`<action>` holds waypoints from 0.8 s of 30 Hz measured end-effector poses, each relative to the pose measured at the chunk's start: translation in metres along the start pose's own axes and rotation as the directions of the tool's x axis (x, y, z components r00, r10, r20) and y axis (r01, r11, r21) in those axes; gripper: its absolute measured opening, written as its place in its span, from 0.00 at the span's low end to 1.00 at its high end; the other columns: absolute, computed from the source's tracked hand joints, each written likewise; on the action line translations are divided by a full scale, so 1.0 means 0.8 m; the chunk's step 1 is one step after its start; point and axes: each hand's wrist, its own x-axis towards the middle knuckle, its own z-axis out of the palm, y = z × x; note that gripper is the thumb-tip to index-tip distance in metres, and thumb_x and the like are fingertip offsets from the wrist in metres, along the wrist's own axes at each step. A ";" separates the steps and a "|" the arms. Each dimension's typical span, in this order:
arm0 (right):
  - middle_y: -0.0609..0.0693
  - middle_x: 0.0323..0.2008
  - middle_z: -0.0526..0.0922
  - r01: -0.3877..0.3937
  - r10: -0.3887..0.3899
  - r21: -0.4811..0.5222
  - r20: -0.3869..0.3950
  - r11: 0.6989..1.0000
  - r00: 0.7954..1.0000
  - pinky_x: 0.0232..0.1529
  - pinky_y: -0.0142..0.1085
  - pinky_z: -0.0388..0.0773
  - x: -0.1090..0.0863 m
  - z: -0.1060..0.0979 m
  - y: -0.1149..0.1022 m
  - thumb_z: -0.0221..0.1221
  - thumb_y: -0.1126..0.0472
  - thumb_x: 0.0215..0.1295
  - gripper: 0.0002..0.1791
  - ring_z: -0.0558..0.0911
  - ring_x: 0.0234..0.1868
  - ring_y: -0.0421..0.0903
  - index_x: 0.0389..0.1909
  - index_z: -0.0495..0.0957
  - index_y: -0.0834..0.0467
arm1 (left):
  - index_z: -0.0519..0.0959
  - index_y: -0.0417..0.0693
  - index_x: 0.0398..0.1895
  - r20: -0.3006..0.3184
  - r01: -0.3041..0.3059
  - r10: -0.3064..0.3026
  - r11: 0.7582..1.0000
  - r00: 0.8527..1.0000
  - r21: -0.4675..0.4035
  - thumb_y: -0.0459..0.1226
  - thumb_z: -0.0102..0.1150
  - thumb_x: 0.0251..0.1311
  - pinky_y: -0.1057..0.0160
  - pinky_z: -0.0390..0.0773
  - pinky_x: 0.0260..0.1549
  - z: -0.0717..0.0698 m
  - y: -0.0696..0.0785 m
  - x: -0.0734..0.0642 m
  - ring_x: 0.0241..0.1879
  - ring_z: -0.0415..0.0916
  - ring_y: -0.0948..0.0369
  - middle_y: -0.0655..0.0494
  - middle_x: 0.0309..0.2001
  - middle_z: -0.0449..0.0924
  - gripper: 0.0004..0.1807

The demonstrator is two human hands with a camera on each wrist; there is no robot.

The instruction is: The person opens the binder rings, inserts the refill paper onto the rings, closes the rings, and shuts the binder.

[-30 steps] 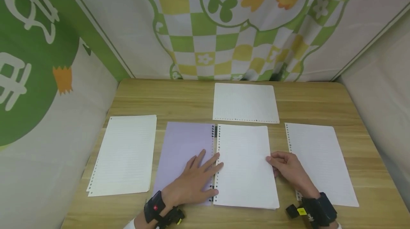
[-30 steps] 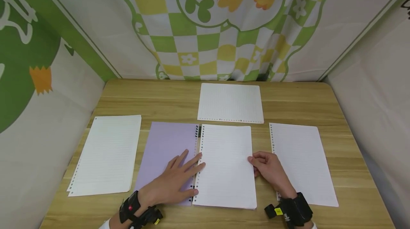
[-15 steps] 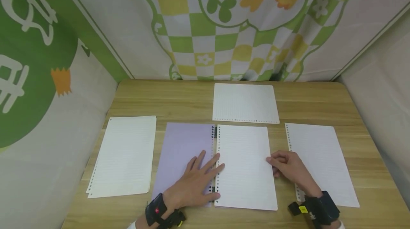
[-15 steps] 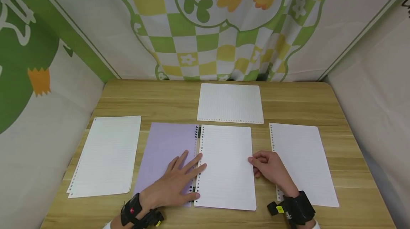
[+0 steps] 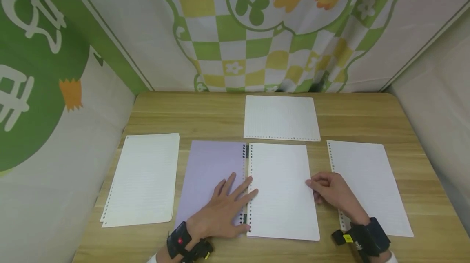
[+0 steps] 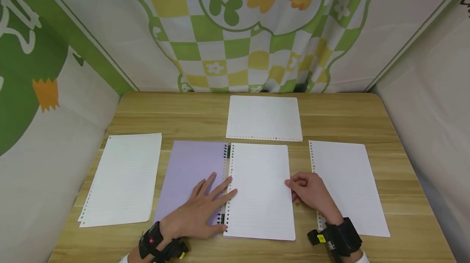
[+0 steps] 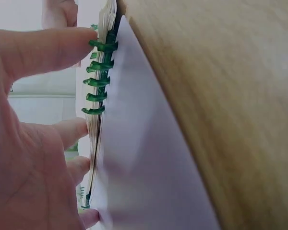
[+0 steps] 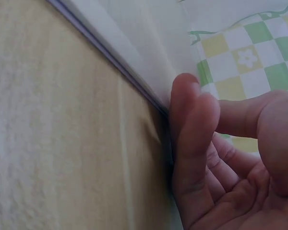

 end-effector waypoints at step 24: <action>0.51 0.23 0.85 -0.013 0.013 -0.005 -0.012 1.000 1.000 0.26 0.34 0.80 -0.004 0.000 -0.004 0.67 0.54 0.75 0.16 0.82 0.24 0.45 0.46 0.86 0.65 | 0.55 0.66 0.87 -0.013 -0.021 0.021 1.000 1.000 0.023 0.52 0.59 0.71 0.26 0.38 0.78 0.013 0.000 0.002 0.85 0.26 0.33 0.52 0.89 0.33 0.43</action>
